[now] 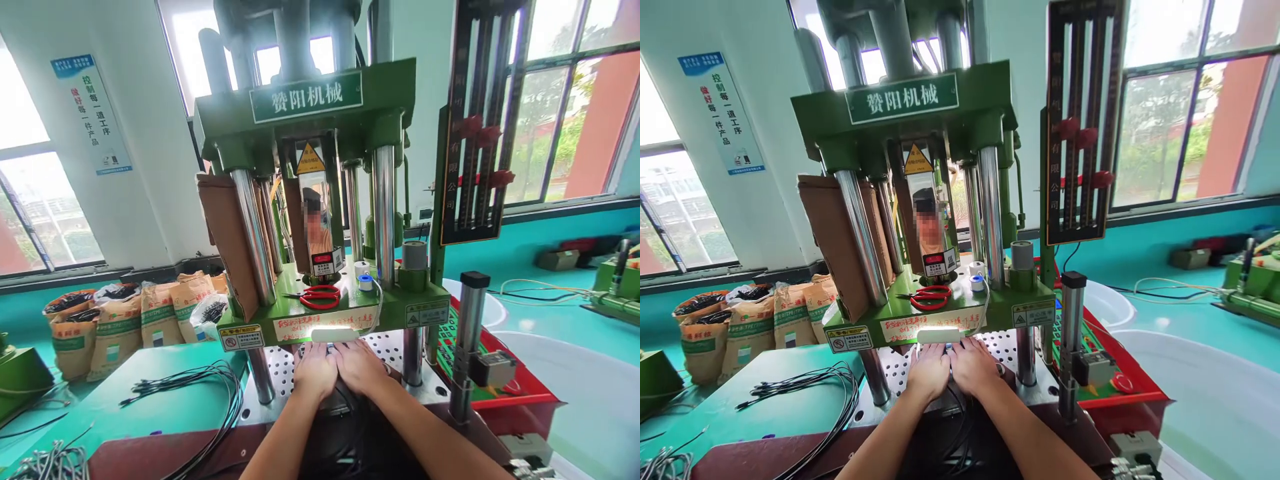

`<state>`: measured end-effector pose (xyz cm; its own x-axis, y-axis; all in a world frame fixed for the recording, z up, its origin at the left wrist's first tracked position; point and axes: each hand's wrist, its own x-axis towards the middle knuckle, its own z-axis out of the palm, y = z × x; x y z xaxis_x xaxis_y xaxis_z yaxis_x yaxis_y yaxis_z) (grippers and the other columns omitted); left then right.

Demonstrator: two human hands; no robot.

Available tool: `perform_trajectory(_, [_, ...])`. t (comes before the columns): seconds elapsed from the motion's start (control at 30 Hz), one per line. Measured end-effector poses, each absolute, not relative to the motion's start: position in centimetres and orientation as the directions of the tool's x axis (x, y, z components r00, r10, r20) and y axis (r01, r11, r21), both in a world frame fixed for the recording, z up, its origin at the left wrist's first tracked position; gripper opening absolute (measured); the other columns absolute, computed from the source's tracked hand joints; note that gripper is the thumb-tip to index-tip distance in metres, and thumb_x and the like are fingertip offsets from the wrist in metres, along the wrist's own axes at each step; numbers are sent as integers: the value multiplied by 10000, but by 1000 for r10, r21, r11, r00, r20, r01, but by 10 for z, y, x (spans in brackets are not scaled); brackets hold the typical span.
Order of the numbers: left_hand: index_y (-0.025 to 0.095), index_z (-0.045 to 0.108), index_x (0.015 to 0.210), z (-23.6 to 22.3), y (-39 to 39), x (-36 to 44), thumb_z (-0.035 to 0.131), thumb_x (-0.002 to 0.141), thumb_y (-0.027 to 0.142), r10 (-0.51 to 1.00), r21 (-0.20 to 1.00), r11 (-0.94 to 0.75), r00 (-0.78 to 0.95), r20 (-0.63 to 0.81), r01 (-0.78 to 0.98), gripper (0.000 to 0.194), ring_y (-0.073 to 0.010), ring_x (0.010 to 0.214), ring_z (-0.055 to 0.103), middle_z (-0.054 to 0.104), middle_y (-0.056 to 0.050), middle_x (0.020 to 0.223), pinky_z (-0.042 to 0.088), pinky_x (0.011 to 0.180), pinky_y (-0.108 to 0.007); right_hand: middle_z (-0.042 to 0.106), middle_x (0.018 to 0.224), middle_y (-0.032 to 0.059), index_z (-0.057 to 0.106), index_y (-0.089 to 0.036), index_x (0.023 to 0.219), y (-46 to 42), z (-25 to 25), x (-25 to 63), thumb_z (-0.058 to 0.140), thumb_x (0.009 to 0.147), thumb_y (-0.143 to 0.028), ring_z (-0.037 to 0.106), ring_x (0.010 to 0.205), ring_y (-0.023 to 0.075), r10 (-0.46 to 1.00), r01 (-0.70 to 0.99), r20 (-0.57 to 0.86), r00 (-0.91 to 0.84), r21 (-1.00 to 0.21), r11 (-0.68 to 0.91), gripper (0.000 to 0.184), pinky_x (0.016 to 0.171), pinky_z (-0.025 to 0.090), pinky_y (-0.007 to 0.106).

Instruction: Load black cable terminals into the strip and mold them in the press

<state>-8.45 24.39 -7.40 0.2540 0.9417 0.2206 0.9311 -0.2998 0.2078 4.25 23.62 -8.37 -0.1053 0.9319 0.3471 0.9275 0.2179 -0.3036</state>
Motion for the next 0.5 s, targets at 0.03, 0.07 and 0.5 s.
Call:
perform_trajectory(0.03, [216,444,1342,-73,245,-84,272,886,308,944,213,-295,250,217,931,496,-271,1332,350,410,-71,1448,247,1083,-542,589,1270,137,598,-162,1220,237,-83,42,383,940,-295,466,1229,260,933,925,348,-95,-316,212,377,1077,268,437])
perform_trajectory(0.07, [210,436,1348,-71,246,-84,268,889,314,946,218,-291,245,214,932,499,-275,1338,340,404,-75,1451,240,1085,-550,590,1266,130,592,-159,1217,237,-83,41,407,941,-295,465,1230,260,933,921,351,-84,-331,208,360,1073,273,457])
perform_trajectory(0.5, [367,569,1163,-63,81,-116,358,906,259,781,362,-614,474,407,701,349,-195,1043,580,630,-46,1147,503,912,-366,609,1132,67,565,-175,1146,269,-63,15,546,909,-322,623,909,186,932,406,293,213,-894,188,279,770,540,381])
